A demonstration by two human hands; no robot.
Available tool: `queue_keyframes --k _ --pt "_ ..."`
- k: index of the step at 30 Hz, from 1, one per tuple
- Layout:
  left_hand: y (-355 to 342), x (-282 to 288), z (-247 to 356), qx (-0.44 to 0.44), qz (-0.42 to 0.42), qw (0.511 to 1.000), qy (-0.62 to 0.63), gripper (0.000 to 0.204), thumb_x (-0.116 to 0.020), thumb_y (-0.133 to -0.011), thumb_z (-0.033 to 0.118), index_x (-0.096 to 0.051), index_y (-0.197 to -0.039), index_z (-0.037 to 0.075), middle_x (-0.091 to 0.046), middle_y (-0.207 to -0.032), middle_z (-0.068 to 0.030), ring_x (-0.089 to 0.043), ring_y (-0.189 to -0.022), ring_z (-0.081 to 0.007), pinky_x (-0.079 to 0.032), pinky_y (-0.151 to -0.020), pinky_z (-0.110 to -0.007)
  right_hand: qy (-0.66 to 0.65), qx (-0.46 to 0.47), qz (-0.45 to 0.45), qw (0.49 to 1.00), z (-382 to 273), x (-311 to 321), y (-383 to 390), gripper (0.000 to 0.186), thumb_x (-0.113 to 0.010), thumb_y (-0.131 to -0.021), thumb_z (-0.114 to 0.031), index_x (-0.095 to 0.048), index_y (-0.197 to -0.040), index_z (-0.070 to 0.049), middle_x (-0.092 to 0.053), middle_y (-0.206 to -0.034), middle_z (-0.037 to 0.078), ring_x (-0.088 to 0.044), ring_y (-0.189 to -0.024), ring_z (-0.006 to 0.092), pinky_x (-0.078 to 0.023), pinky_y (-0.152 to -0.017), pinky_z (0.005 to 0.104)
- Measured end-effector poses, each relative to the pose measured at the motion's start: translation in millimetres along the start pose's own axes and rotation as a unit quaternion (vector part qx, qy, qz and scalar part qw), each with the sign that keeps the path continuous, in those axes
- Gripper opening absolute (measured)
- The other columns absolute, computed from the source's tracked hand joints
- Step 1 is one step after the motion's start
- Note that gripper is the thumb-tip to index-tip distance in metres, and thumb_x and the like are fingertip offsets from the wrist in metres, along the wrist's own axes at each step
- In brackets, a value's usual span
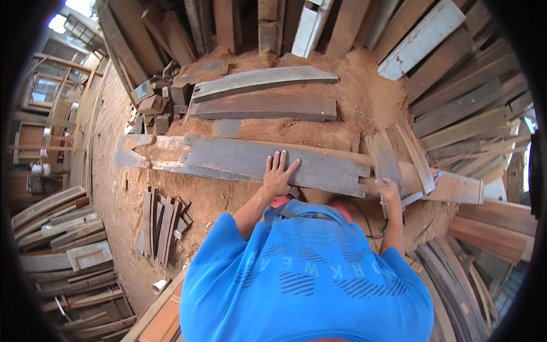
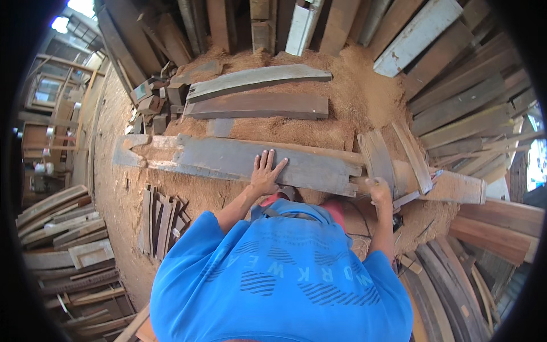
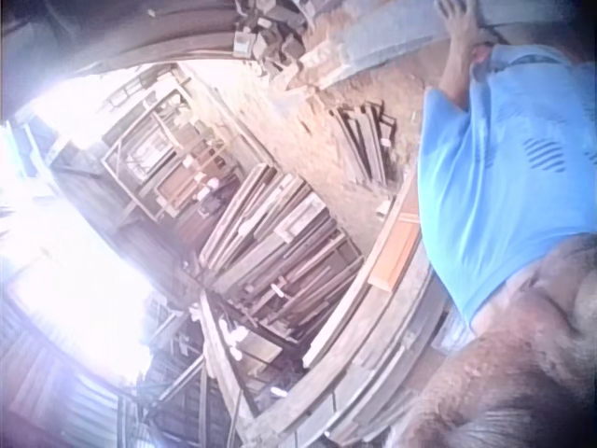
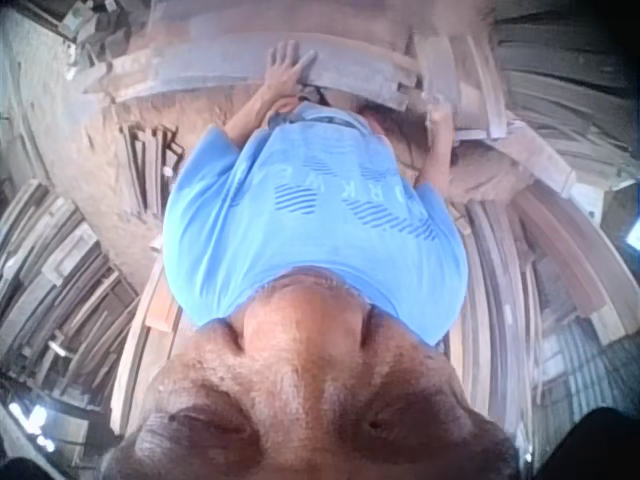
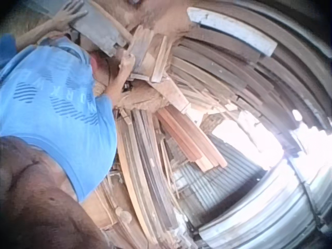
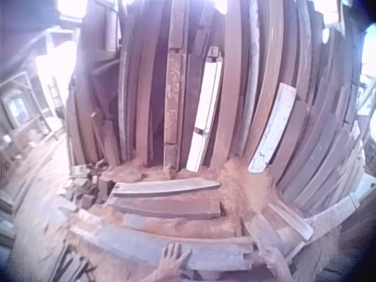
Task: The person uses a circular saw to cut pieces of wood, then moves and sorts various wooden boards within a workspace.
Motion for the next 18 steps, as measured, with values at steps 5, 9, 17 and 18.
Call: queue_keyframes --k 5,9,17,18 --pt "-3 13 7 0.024 -0.021 0.999 0.019 0.113 -0.088 -0.065 0.037 -0.03 -0.162 0.035 -0.012 -0.17 -0.0264 -0.011 -0.157 -0.0461 -0.01 -0.125 -0.062 0.24 -0.034 0.131 0.961 61 52 -65 0.073 -0.073 -0.088 -0.044 -0.055 -0.14 0.005 -0.059 -0.135 0.034 -0.058 -0.127 0.0467 -0.048 -0.108 0.0503" --pt "5 17 11 0.079 -0.001 0.995 0.064 0.106 -0.083 -0.062 0.025 -0.04 -0.158 0.031 -0.015 -0.17 -0.0254 -0.011 -0.158 -0.046 -0.01 -0.125 -0.062 0.277 -0.018 0.107 0.955 88 37 -82 0.083 -0.073 -0.089 -0.046 -0.043 -0.148 0.004 -0.043 -0.151 0.035 -0.048 -0.137 0.0494 -0.044 -0.112 0.0541" --pt "47 -13 21 0.18 0.098 0.968 0.145 0.087 -0.076 -0.071 0.026 -0.048 -0.153 0.017 -0.025 -0.166 -0.0263 -0.014 -0.157 -0.0439 -0.013 -0.127 -0.058 0.392 0.137 0.093 0.905 -3 10 -72 0.063 -0.072 -0.09 -0.041 -0.058 -0.135 0.001 -0.06 -0.135 0.03 -0.057 -0.129 0.0438 -0.046 -0.109 0.0496" --pt "56 -15 24 0.199 0.131 0.959 0.151 0.084 -0.076 -0.072 0.026 -0.049 -0.151 0.015 -0.029 -0.164 -0.0266 -0.019 -0.155 -0.0442 -0.016 -0.126 -0.059 0.416 0.185 0.068 0.888 -29 4 -71 0.062 -0.072 -0.09 -0.04 -0.059 -0.134 0.001 -0.061 -0.134 0.029 -0.058 -0.129 0.0435 -0.046 -0.109 0.0493"
Point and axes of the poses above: each hand's wrist, its own y-axis away from the middle knuckle, its own x-axis out of the back of the hand, z = x × y, the point moved 8 cm from there along -y, towards the middle knuckle
